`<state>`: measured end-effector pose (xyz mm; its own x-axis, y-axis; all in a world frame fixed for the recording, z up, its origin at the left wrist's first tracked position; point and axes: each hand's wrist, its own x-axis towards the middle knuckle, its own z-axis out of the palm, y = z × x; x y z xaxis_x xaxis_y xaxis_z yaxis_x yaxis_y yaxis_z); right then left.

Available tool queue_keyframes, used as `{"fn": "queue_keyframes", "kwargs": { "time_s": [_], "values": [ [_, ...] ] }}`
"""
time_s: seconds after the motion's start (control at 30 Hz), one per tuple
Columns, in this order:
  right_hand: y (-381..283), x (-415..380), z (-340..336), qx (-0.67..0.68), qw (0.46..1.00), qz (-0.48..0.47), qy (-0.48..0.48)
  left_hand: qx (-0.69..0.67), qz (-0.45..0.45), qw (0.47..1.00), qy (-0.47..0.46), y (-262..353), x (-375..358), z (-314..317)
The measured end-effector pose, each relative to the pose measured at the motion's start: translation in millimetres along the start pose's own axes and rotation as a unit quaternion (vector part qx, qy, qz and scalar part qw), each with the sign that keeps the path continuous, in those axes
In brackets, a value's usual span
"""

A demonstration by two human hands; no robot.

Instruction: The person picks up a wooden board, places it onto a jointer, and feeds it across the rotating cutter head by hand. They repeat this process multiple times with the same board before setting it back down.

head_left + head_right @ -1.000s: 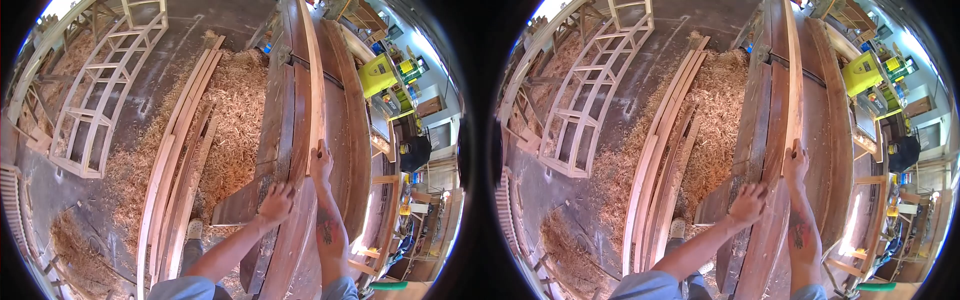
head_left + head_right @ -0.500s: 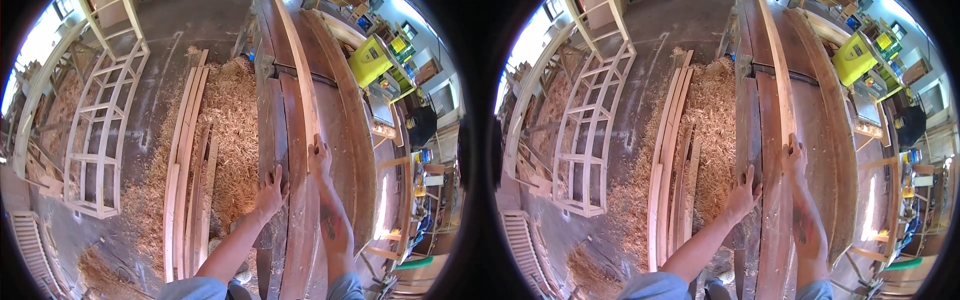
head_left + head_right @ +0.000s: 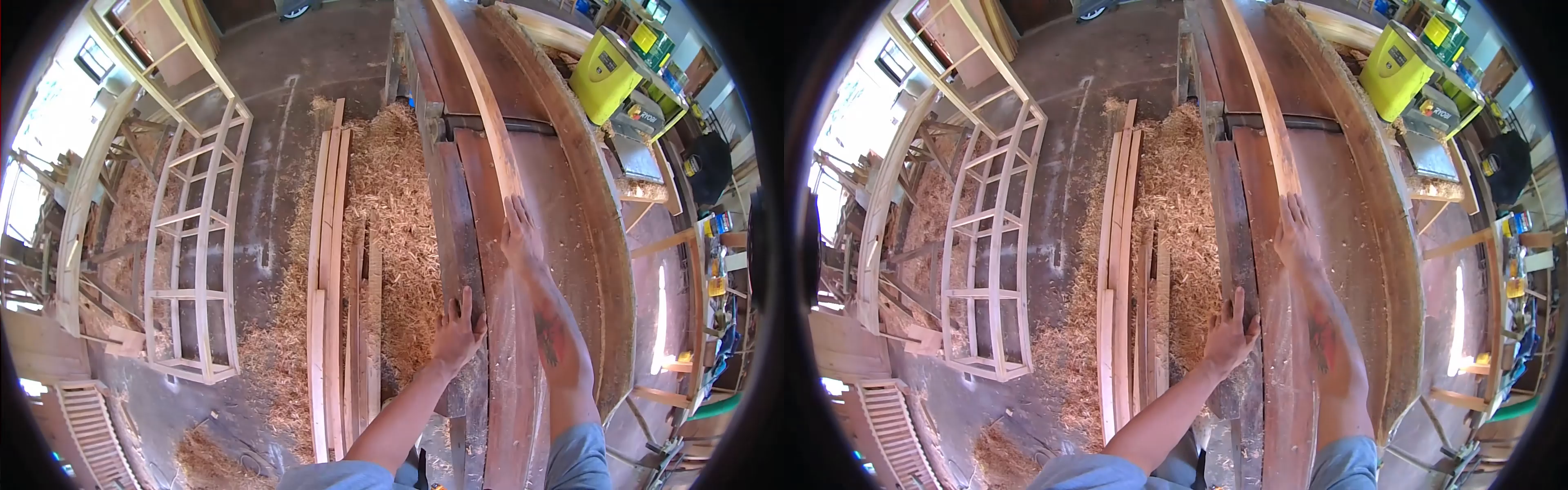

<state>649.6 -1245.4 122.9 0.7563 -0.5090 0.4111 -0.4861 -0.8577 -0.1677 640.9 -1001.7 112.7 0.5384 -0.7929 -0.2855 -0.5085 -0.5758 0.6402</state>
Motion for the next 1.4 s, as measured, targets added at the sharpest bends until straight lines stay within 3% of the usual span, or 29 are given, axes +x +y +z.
{"fn": "queue_keyframes", "kwargs": {
  "time_s": [0.23, 0.6, 0.67, 0.9, 0.97, 1.07, 1.4],
  "values": [
    [0, 29, 7, 0.059, 0.998, 0.002, 0.019, -0.003, 0.002, 1.0, -0.019, -4, 1, 4],
    [18, 79, 40, 0.084, 0.995, 0.058, 0.0, -0.013, 0.039, 0.998, 0.041, -13, -4, 14],
    [24, 94, 45, 0.084, 0.996, 0.01, 0.037, -0.028, 0.038, 0.998, 0.047, -11, 1, 13],
    [28, 132, 37, 0.058, 0.993, 0.059, -0.082, -0.047, 0.026, 0.998, 0.019, -10, -4, 7],
    [33, 142, 37, 0.104, 0.979, 0.097, -0.143, -0.053, 0.02, 0.998, 0.006, -10, -4, 6],
    [40, 159, 46, 0.135, 0.979, 0.08, -0.129, -0.065, 0.016, 0.997, -0.043, -11, -4, 4],
    [73, 207, 67, 0.161, 0.974, 0.082, -0.136, -0.118, 0.022, 0.993, -0.018, -13, -7, 11]
  ]
}}
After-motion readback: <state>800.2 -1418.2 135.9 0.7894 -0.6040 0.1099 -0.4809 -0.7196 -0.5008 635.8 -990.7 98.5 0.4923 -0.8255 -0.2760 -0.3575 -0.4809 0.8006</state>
